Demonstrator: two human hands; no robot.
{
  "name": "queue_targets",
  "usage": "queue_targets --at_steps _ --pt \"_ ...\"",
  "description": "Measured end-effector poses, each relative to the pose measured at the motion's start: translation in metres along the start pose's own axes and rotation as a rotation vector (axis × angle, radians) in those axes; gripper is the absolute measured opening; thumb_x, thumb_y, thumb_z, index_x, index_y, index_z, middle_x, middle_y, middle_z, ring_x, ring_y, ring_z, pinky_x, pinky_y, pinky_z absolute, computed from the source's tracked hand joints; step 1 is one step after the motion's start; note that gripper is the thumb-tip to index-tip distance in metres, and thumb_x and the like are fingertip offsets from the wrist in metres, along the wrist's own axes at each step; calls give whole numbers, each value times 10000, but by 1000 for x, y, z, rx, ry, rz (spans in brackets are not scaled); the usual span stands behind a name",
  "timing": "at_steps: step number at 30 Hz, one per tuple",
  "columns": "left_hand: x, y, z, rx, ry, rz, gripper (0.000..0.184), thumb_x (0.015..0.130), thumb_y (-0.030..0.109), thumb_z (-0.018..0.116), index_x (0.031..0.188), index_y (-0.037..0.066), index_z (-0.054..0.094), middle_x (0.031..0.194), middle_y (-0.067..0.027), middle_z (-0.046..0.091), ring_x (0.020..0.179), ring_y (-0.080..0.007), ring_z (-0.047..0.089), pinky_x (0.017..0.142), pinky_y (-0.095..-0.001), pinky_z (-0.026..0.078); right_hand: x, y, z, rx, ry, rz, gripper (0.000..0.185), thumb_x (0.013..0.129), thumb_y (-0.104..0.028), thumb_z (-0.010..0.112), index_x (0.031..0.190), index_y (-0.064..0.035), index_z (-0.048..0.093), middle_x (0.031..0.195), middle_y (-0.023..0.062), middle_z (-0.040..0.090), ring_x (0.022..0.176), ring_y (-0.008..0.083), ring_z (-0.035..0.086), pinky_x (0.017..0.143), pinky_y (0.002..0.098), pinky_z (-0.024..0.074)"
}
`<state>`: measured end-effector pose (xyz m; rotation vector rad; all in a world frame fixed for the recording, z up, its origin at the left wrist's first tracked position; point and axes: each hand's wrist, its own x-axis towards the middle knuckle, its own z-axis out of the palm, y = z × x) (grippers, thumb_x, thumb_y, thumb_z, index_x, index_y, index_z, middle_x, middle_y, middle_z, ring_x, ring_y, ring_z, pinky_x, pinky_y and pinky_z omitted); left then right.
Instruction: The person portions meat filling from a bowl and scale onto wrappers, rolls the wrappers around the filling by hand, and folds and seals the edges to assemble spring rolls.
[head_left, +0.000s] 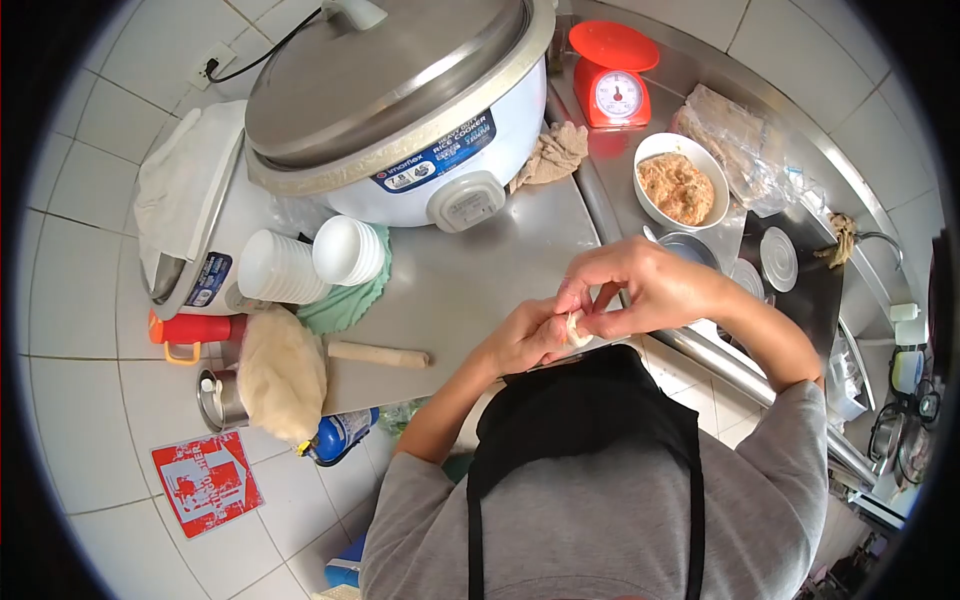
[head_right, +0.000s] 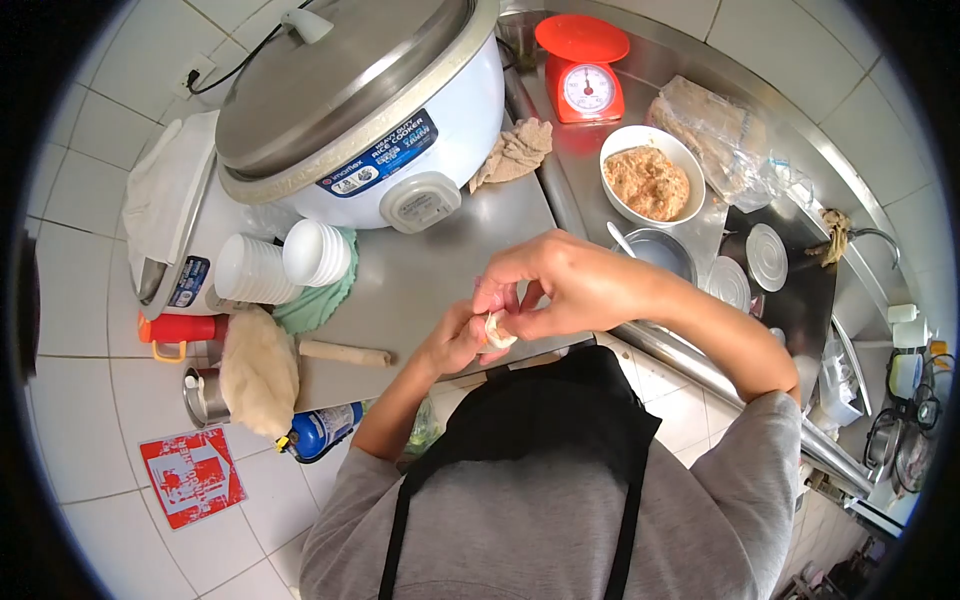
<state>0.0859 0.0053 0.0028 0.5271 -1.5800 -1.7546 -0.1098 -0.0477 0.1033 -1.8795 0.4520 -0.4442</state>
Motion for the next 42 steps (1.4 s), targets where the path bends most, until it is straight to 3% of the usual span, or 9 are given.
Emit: queue_targets --at_steps 8,14,17,21,25,28,31,35,42 --pt "-5 -14 -3 -9 16 0 685 890 646 324 892 -12 515 560 -5 436 471 -78 403 437 -230 311 14 -12 14 -429 38 -44 104 720 -18 674 781 18 599 724 105 597 633 234 596 580 330 484" --pt "-8 -27 -6 -39 16 14 678 901 642 307 899 -2 520 583 6 439 486 -68 397 454 -222 314 19 -10 18 -409 16 -27 79 724 -4 669 776 13 613 703 110 600 644 234 594 586 335 479" --pt "-6 -12 -3 -61 102 38 674 918 623 279 910 -7 516 617 0 452 497 -71 401 464 -219 322 14 -11 9 -323 185 -24 91 737 -20 686 811 6 639 745 106 607 650 215 589 577 331 477" --pt "6 -6 5 51 310 133 674 930 608 253 891 -8 523 617 -18 475 498 -82 418 460 -224 340 -2 -25 27 -359 375 41 90 777 -57 671 827 9 634 838 121 579 753 271 578 601 351 483" --pt "10 3 8 320 425 168 673 950 579 231 906 -18 539 617 -17 495 501 -84 437 455 -225 346 -2 -2 41 -524 534 -130 119 779 -33 671 871 22 620 837 128 579 753 294 574 628 356 468" --pt "10 -1 5 472 470 116 603 969 538 246 910 12 536 598 -85 514 533 -216 552 511 -324 419 -6 7 50 -428 626 34 143 775 -17 671 900 26 615 850 129 587 749 294 584 625 353 479" --pt "12 1 7 503 510 80 583 972 530 243 907 34 542 574 -94 532 539 -255 579 506 -341 424 -11 16 55 -325 717 41 147 757 3 681 886 27 614 864 121 594 747 278 594 610 344 492" --pt "14 1 7 573 557 126 568 973 521 246 908 42 544 586 -101 554 551 -297 595 505 -374 440 -11 25 59 -768 723 -292 195 709 3 717 868 24 606 869 104 591 758 253 595 587 345 500" --pt "15 3 9 834 580 240 564 955 543 264 924 55 545 613 -109 580 582 -340 601 499 -403 455 -3 14 59 -792 682 -143 164 708 -57 715 770 4 576 795 102 553 656 271 535 553 371 452"
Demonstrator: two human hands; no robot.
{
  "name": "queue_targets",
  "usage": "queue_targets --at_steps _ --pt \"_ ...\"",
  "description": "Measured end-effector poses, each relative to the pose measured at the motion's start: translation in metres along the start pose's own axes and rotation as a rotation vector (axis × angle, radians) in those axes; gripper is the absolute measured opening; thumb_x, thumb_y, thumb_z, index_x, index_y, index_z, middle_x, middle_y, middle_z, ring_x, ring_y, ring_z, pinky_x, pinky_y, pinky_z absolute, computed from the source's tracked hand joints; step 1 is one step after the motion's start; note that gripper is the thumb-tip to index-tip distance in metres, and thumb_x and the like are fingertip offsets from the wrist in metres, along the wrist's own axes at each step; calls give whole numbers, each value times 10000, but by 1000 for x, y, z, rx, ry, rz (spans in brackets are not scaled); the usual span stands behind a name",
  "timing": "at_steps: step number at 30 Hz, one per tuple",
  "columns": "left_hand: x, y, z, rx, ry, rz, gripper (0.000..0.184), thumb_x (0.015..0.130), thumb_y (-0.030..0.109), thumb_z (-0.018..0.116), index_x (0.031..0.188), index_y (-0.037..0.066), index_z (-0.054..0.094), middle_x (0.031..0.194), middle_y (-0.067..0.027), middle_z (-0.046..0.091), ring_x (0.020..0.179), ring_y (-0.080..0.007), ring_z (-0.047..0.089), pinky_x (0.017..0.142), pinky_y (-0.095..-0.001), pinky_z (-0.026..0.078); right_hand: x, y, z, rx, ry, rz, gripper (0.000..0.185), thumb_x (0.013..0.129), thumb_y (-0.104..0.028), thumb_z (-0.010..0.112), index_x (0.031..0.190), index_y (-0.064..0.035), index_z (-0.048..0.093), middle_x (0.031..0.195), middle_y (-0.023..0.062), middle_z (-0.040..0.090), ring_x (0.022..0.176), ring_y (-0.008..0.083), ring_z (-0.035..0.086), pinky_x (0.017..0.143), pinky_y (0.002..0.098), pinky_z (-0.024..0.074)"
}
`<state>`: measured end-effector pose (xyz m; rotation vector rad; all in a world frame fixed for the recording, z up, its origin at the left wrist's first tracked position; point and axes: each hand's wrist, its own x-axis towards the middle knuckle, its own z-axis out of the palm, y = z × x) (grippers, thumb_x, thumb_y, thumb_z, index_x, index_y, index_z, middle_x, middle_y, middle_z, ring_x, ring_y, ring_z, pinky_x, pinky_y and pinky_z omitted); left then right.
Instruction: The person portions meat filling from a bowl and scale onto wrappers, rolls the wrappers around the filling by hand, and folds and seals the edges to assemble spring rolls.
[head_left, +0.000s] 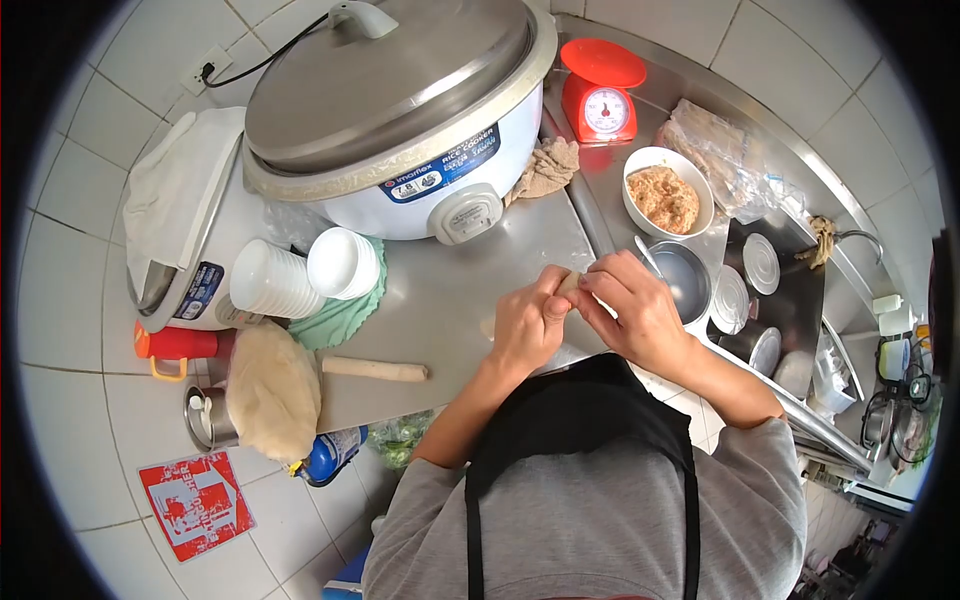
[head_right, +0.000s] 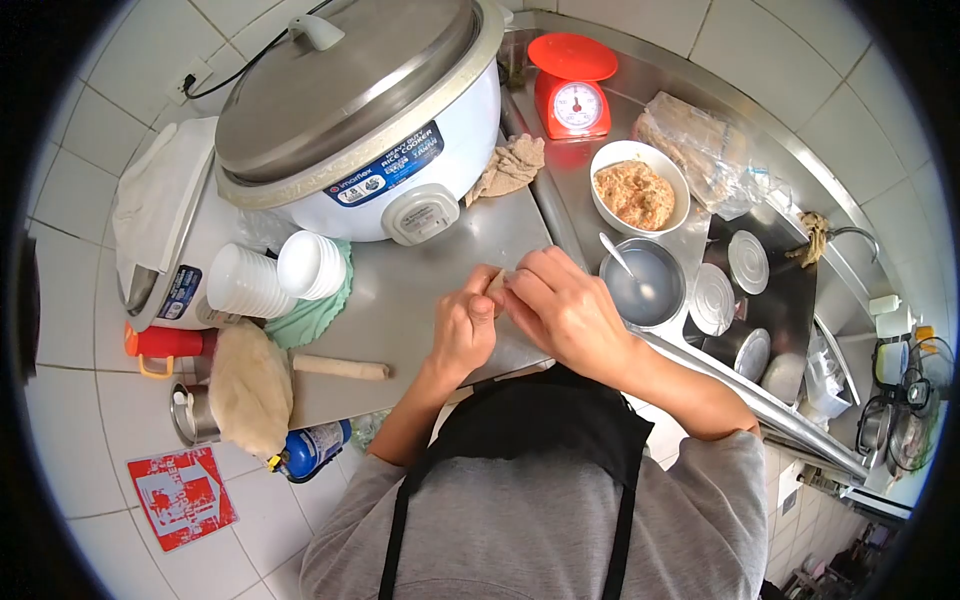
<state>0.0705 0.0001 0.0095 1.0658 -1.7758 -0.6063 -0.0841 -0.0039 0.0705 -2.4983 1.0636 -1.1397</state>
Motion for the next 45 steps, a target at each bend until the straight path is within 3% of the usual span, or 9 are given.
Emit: queue_targets --at_steps 8,12,16,18,21,26,30,37,45 --pt "-9 -2 3 22 -32 -15 703 846 688 327 1026 39 526 718 -142 595 670 -355 604 562 -404 471 20 1 -11 274 -211 470 198 779 -107 671 688 38 570 647 126 509 588 291 513 522 379 423" --pt "-13 -5 7 -6 7 -4 661 872 640 375 1062 19 500 844 -173 597 751 -334 615 616 -389 475 13 7 8 48 -49 169 216 807 -173 676 726 14 603 654 120 518 568 262 518 495 336 401" --pt "-14 -7 9 -399 39 -301 587 930 542 401 1131 -3 487 858 -126 595 727 -217 609 642 -346 473 -5 36 31 427 69 315 382 769 -282 728 1061 -52 637 1019 135 590 962 254 559 798 364 449" --pt "-4 -10 11 -662 158 -302 520 959 466 395 1196 10 471 900 -99 595 766 -172 580 689 -309 475 -33 32 58 679 -165 333 799 709 -284 796 1356 -63 382 1242 82 511 1125 209 474 971 370 363" --pt "-1 -17 5 -1053 257 -416 436 994 343 391 1285 20 419 983 -103 592 909 -168 572 804 -306 497 -54 25 93 998 -216 744 655 715 -100 789 1246 -45 408 1149 80 506 1022 146 512 874 297 431" --pt "-25 -57 -8 -870 446 -528 428 978 281 454 1279 -3 348 1051 -206 584 990 -268 609 845 -390 525 -43 53 65 625 -562 717 282 727 -94 704 972 -25 581 814 65 511 775 140 505 691 283 430" --pt "-62 -110 -3 -563 256 -795 311 959 233 509 1099 -43 474 907 -173 623 750 -215 653 655 -308 554 -58 113 84 262 -745 395 356 702 -160 681 1038 -48 645 909 141 567 845 285 545 766 378 451" --pt "-60 -129 -20 -363 30 -847 268 941 249 545 957 -15 584 685 -41 594 535 -86 554 488 -210 446 -39 92 146 -101 -445 -204 448 787 -240 638 1229 -184 584 1191 30 525 1038 207 488 864 349 395" --pt "-53 -128 -19 -98 64 -747 272 935 258 547 895 -4 604 649 -26 573 532 -80 515 493 -235 411 -75 108 109 -365 -476 -353 540 821 -251 591 1346 -236 464 1260 -21 498 1025 160 483 835 324 393"
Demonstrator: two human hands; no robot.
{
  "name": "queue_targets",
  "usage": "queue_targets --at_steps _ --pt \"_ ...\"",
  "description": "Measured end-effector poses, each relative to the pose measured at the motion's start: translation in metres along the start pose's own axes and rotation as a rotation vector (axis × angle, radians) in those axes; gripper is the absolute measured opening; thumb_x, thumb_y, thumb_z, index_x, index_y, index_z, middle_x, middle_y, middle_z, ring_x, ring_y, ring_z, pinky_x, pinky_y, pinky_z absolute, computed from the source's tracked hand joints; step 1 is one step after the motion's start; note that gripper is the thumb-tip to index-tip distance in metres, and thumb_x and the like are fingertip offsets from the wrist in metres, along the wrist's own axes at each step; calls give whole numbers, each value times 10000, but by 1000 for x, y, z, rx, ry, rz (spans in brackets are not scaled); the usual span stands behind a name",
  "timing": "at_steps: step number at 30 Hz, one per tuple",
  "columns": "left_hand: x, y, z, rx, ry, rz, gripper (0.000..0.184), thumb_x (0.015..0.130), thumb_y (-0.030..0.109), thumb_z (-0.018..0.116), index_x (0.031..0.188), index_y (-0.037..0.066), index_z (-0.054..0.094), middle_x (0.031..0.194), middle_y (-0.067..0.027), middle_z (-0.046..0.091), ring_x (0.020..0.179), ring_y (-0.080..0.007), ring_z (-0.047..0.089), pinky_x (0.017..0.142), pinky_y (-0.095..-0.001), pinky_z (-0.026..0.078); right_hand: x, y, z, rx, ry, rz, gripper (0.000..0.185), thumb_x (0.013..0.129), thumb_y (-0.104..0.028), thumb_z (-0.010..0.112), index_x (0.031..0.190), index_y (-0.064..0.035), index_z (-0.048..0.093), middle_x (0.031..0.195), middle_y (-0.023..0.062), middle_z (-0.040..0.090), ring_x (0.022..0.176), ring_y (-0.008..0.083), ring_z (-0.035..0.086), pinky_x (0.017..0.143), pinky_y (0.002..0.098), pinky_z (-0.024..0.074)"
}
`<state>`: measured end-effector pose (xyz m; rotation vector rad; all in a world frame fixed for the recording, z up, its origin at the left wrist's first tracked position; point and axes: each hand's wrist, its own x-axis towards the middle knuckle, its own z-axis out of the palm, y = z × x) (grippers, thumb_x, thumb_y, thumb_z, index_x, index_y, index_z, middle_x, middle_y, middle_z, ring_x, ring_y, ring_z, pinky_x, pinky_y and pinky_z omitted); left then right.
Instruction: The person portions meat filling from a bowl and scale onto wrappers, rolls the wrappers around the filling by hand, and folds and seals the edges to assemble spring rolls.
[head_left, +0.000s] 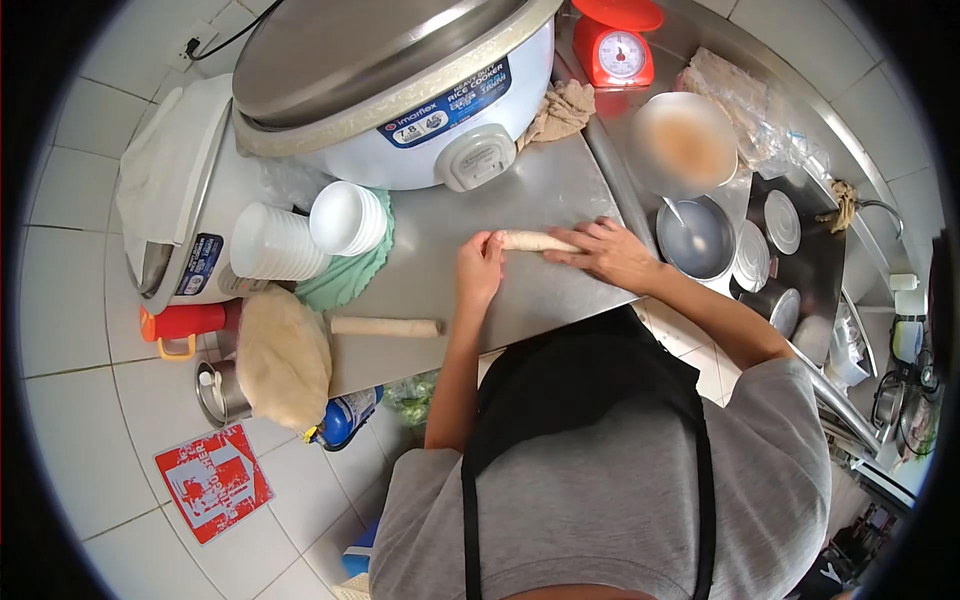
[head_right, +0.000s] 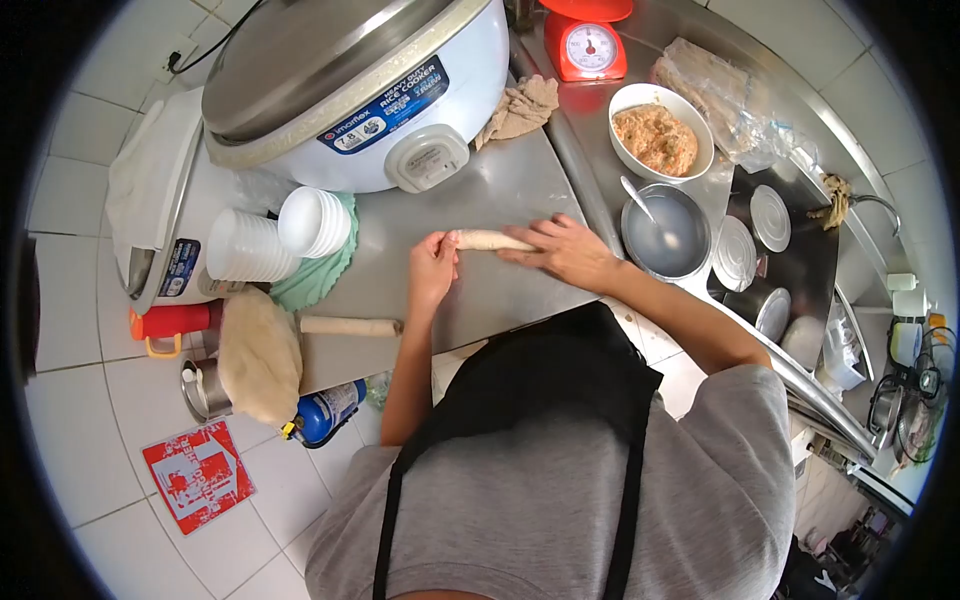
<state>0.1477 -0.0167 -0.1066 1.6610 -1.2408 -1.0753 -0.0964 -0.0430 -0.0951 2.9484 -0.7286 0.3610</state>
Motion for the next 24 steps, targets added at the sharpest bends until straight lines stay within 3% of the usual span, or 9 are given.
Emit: queue_targets --at_steps 2,6,8,11,14,17,20,23,24 --pt "5 -12 12 134 205 235 270 925 248 555 876 -14 600 640 -37 571 549 -105 537 521 -266 425 -7 6 -6 157 -43 126 538 803 -298 620 1318 -213 487 1223 13 504 1044 193 482 851 340 389" --pt "5 -10 6 165 97 125 268 918 237 574 882 -27 601 684 -22 584 596 -88 512 576 -234 430 33 6 0 297 2 181 518 775 -332 657 1256 -185 533 1171 54 508 1092 244 458 883 373 372" --pt "-1 -14 2 41 29 127 249 914 222 579 889 -25 605 699 -24 588 607 -87 512 587 -228 434 65 -1 13 404 -27 108 459 788 -259 632 1232 -177 554 1202 51 512 1111 233 450 892 373 368" --pt "-7 -19 -5 23 -53 143 230 917 203 575 910 -24 611 685 -12 579 608 -73 501 585 -217 428 69 -7 27 358 38 6 442 787 -190 605 1227 -179 563 1247 46 516 1129 220 441 888 375 372" --pt "-9 -9 -3 82 -43 53 174 912 148 564 947 -14 616 797 -59 617 666 -129 547 624 -260 453 30 -27 11 114 75 204 471 809 -196 575 1276 -159 529 1315 43 500 1181 221 444 967 391 343" --pt "-22 21 11 421 222 317 244 916 164 538 1109 21 584 1081 -129 606 968 -246 577 850 -365 448 0 -24 2 -11 76 385 474 865 -279 534 1313 -133 484 1338 51 483 1241 234 420 1031 424 306" --pt "-6 14 44 711 -21 674 385 933 251 483 1277 77 491 1343 -130 451 1269 -312 377 1053 -477 266 5 -8 -1 -46 39 522 496 907 -367 479 1338 -123 447 1349 62 474 1288 243 386 1061 460 279" --pt "27 18 47 783 -7 629 477 947 343 422 1361 107 407 1413 -91 387 1366 -294 238 1106 -511 132 3 8 1 -83 55 592 510 912 -421 457 1330 -128 454 1358 77 468 1303 250 370 1070 481 260" --pt "35 6 42 872 77 608 477 952 360 401 1351 100 429 1409 -117 380 1336 -303 283 1083 -515 175 -8 6 -1 -61 44 603 510 909 -423 463 1326 -129 458 1364 78 464 1305 252 368 1072 483 256"
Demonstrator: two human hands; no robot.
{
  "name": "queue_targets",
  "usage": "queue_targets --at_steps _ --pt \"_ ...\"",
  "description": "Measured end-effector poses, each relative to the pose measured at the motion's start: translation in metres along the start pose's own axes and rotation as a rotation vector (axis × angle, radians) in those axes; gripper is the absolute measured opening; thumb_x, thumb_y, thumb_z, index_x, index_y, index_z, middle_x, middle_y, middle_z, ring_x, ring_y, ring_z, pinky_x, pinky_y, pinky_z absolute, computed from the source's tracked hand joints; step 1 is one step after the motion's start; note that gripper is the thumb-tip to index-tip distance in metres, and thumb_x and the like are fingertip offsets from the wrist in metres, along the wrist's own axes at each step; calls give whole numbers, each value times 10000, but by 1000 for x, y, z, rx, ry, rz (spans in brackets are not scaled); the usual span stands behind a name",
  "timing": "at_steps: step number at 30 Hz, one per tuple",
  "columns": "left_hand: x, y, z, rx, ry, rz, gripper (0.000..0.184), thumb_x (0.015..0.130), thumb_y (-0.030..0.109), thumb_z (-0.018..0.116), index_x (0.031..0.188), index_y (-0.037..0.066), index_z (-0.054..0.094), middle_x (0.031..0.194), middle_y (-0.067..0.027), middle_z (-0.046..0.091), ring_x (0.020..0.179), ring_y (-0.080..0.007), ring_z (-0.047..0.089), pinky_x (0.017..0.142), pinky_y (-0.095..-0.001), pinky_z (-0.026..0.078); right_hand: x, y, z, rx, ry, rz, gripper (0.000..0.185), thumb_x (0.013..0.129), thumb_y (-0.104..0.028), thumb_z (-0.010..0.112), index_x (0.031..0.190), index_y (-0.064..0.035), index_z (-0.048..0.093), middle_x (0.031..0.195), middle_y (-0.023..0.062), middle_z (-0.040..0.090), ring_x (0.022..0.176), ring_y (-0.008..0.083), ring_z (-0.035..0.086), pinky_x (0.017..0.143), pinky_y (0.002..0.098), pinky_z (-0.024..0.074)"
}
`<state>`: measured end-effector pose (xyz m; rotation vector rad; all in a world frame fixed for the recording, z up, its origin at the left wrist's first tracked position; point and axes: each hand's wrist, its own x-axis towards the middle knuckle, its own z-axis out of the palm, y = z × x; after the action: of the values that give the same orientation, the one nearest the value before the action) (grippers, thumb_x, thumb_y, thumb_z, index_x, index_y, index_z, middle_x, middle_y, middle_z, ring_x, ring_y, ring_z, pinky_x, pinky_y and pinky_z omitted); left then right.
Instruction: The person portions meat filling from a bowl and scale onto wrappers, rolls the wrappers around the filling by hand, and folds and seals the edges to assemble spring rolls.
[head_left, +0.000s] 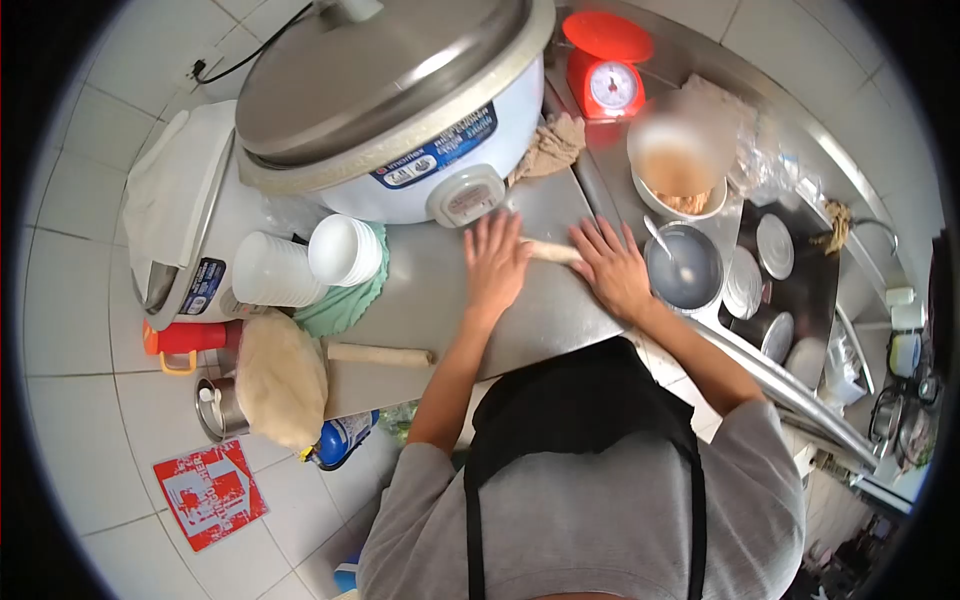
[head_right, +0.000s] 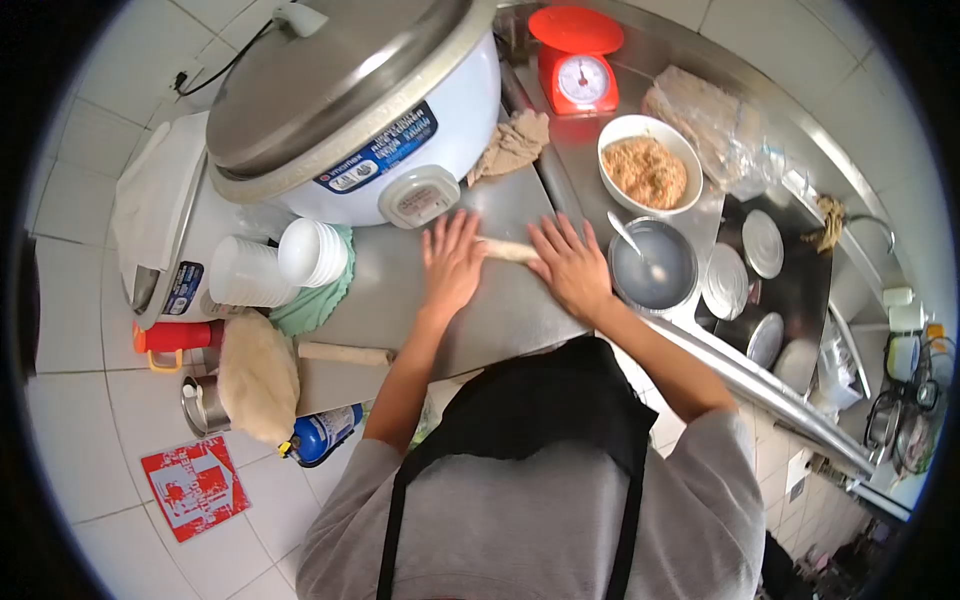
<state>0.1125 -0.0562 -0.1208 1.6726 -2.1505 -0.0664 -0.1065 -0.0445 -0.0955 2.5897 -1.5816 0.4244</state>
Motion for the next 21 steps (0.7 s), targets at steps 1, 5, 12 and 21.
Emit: queue_targets --at_steps 1,5,12,21 --pt "-7 -12 -1 31 17 -74 471 949 353 412 1346 99 436 1407 -125 380 1326 -304 293 1071 -514 190 -14 5 -2 22 -28 12 511 906 -425 469 1323 -129 463 1369 80 459 1307 254 365 1075 486 251" --pt "-29 -18 -12 -11 149 -241 387 913 296 510 1224 68 542 1191 -150 544 1133 -299 477 922 -461 337 -27 8 -14 -11 23 41 534 886 -399 519 1317 -88 464 1392 73 433 1316 272 349 1073 495 249" --pt "-6 10 -1 -318 317 -322 242 851 175 591 1071 81 633 914 -85 632 881 -275 587 785 -399 402 27 -49 13 122 9 -281 539 832 -203 594 1333 -74 441 1314 81 501 1207 274 473 980 483 367" --pt "-18 -15 -11 -680 360 -477 255 837 110 606 1087 60 622 872 -89 653 793 -214 610 741 -353 470 29 -38 -11 565 -311 -199 484 804 -46 610 1277 -37 508 1026 171 573 908 359 574 794 390 464"
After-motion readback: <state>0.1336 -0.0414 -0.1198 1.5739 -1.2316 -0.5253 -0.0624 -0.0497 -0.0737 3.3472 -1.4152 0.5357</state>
